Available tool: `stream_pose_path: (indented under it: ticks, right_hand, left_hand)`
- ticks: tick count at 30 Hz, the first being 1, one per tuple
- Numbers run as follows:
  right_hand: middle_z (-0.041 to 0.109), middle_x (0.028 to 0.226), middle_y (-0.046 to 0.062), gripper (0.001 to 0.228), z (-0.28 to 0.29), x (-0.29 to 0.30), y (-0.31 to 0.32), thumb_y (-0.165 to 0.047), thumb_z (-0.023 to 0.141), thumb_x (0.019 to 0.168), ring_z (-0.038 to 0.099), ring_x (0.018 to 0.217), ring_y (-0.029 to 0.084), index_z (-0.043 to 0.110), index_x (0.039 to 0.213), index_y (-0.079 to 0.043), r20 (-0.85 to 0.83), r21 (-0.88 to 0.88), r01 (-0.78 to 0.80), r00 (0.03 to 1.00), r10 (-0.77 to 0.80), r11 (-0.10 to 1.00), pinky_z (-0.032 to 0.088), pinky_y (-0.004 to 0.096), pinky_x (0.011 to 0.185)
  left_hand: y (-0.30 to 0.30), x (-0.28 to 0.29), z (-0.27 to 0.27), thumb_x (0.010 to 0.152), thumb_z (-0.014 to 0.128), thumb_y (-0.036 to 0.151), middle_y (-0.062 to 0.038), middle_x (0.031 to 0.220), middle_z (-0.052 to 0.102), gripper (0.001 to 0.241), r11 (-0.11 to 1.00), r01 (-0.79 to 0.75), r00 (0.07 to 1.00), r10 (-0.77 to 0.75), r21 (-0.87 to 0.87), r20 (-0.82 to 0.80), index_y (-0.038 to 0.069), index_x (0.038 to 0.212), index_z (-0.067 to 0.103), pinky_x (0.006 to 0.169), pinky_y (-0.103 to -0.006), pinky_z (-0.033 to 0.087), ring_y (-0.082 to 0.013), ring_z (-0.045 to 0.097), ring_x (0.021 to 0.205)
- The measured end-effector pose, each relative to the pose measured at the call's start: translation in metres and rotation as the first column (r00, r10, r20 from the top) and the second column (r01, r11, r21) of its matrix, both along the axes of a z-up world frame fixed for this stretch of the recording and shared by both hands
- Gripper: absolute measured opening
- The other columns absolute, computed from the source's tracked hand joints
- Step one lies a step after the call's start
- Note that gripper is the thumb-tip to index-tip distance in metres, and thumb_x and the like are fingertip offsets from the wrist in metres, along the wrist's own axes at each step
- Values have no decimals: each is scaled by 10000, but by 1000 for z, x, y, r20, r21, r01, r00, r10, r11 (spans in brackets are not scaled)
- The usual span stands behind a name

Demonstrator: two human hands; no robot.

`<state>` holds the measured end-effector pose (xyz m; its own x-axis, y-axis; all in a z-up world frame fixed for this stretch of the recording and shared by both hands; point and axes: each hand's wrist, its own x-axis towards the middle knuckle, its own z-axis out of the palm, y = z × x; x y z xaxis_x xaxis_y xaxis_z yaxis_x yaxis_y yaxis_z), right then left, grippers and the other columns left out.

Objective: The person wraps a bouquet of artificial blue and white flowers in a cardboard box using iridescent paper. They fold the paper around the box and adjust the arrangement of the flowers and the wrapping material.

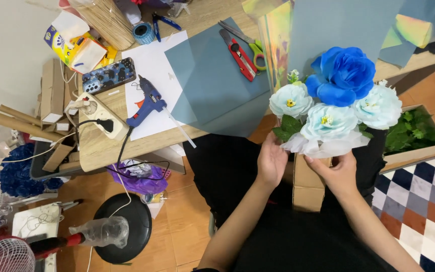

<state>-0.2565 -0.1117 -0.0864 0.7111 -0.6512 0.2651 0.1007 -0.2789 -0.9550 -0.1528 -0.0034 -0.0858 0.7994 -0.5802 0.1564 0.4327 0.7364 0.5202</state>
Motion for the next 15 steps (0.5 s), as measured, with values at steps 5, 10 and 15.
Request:
stream_pose_path:
  ticks: [5, 10, 15]
  right_hand:
    - [615, 1223, 256, 704, 3, -1, 1, -31, 869, 719, 526, 1260, 320, 514, 1315, 92, -11, -4, 11, 1000, -11, 1000, 424, 556, 1062]
    - [617, 1225, 257, 703, 7, 1, 3, -25, 873, 713, 514, 1265, 310, 515, 1309, 80, -15, 28, 9, 1000, -8, 1000, 417, 559, 1065]
    - [608, 1254, 254, 711, 10, 2, 3, -20, 865, 722, 499, 1301, 327, 498, 1322, 78, -27, 43, 3, 1000, -2, 999, 409, 566, 1074]
  left_hand:
    - [1, -2, -47, 1051, 460, 103, -109, 1397, 581, 407, 987, -32, 998, 40, 156, -49, 6, 1442, 512, 1136, -374, 416, -188, 564, 1257]
    - [9, -5, -36, 1031, 536, 66, -48, 1311, 622, 348, 965, -22, 998, 37, 262, -51, 38, 1374, 588, 1122, -344, 414, -125, 546, 1230]
    - [26, -7, -4, 1038, 548, 109, -90, 1345, 605, 357, 928, 13, 1000, -10, 372, -8, 25, 1382, 595, 1153, -372, 384, -152, 533, 1259]
